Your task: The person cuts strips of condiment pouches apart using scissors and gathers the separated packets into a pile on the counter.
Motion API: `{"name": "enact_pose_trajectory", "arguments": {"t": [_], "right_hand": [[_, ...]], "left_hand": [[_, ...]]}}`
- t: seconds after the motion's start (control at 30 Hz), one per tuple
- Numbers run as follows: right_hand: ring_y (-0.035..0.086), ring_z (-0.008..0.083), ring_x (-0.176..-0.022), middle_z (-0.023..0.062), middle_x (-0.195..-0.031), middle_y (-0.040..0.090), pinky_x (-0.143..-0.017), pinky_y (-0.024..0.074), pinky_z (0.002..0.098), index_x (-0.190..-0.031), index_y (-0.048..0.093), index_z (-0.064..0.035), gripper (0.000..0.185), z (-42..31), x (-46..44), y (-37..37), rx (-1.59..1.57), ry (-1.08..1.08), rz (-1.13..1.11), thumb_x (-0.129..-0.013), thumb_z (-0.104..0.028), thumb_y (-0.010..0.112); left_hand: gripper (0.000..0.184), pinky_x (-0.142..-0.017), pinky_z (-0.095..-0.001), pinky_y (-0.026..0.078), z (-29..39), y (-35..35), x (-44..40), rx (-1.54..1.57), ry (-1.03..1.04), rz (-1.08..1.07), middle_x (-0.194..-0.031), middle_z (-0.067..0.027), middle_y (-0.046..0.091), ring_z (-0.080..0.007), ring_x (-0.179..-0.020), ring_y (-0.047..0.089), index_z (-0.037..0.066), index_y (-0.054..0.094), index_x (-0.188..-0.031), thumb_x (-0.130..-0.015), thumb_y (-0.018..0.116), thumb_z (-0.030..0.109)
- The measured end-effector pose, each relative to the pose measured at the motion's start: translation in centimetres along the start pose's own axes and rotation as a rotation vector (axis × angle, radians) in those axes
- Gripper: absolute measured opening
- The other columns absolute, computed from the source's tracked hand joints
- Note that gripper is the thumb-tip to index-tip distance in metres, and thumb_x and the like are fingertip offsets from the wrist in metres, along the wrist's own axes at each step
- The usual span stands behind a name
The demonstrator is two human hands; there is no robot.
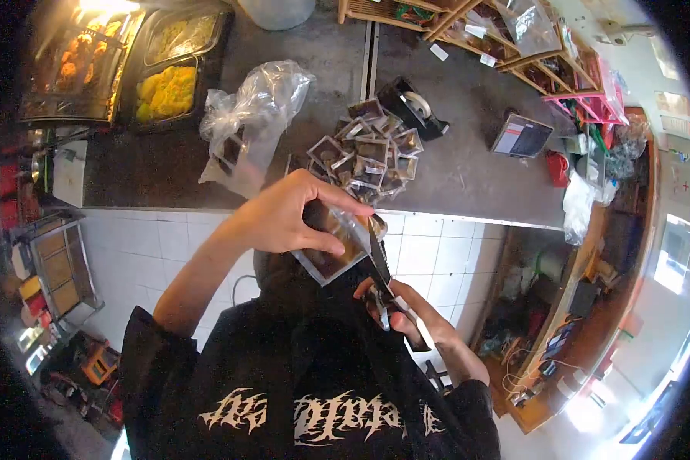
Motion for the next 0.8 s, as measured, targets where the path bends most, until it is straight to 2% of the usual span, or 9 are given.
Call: {"name": "enact_pose_trajectory", "arguments": {"t": [0.1,0.3,0.4,0.5,0.63,0.7,0.8], "right_hand": [[0.052,0.0107,-0.08,0.0003,-0.084,0.053,-0.072,0.0388,0.0261,-0.119,0.057,-0.0021,0.108,-0.6,0.2,0.1,0.029,-0.017,-0.001,-0.062,-0.094,0.057],[0.051,0.0066,-0.064,-0.0045,-0.072,0.051,-0.059,0.0394,0.023,-0.111,0.06,-0.0014,0.103,-0.6,0.5,0.1,0.013,-0.064,0.049,-0.062,-0.092,0.06],[0.049,0.0087,-0.067,-0.0018,-0.076,0.051,-0.062,0.0386,0.0268,-0.109,0.062,-0.0024,0.082,-1.0,1.1,0.0,0.029,-0.146,0.059,-0.076,-0.077,0.066],[0.05,0.0099,-0.068,-0.0013,-0.075,0.052,-0.063,0.0398,0.0276,-0.106,0.063,-0.0024,0.082,-1.6,0.9,0.0,0.028,-0.154,0.051,-0.075,-0.078,0.066],[0.052,0.0096,-0.068,-0.0003,-0.075,0.054,-0.062,0.0398,0.0272,-0.103,0.064,-0.0031,0.083,-1.2,0.3,-0.4,0.05,-0.163,0.089,-0.074,-0.081,0.065],[0.053,0.01,-0.07,0.0005,-0.076,0.056,-0.063,0.0402,0.0272,-0.103,0.064,-0.0032,0.086,-1.0,0.2,-0.4,0.058,-0.173,0.093,-0.073,-0.084,0.062],[0.055,0.0081,-0.059,-0.0006,-0.069,0.059,-0.053,0.0418,0.023,-0.101,0.065,0.0004,0.092,-0.5,0.0,-0.3,-0.037,-0.157,0.116,-0.063,-0.083,0.069]], "left_hand": [[0.06,-0.104,-0.0339,0.046,0.8,0.2,-0.2,-0.01,0.09,-0.039,-0.12,-0.0117,0.071,-0.0205,-0.115,0.065,0.006,0.068,-0.125,-0.068,0.088,0.011],[0.062,-0.101,-0.0334,0.048,2.4,0.0,-0.5,0.0,0.084,-0.101,-0.118,-0.0094,0.072,-0.0196,-0.113,0.066,0.005,0.065,-0.125,-0.068,0.088,0.011],[0.059,-0.098,-0.0328,0.049,3.4,-0.1,-0.9,0.013,0.109,-0.107,-0.116,-0.0079,0.072,-0.0195,-0.11,0.067,0.005,0.067,-0.119,-0.066,0.089,0.011],[0.054,-0.096,-0.0327,0.05,4.9,0.3,-1.3,-0.054,0.096,-0.162,-0.114,-0.0076,0.071,-0.0192,-0.107,0.068,0.004,0.067,-0.113,-0.064,0.09,0.011],[0.054,-0.093,-0.0324,0.052,4.3,1.5,-2.1,0.067,0.12,-0.217,-0.111,-0.0076,0.072,-0.0177,-0.105,0.068,0.003,0.064,-0.107,-0.061,0.092,0.011],[0.055,-0.093,-0.0316,0.052,4.5,1.3,-2.1,0.089,0.107,-0.26,-0.112,-0.008,0.072,-0.0171,-0.105,0.068,0.002,0.065,-0.109,-0.062,0.092,0.012],[0.054,-0.092,-0.0302,0.053,4.3,1.2,-1.8,0.235,0.048,-0.293,-0.112,-0.009,0.073,-0.0164,-0.103,0.069,0.002,0.067,-0.111,-0.065,0.092,0.012]]}}
Point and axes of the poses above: each hand's wrist, its own x-axis away from the middle knuckle, its own y-axis out of the palm, z = x × y, the point moved 9 cm from there along -x, towards the middle knuckle
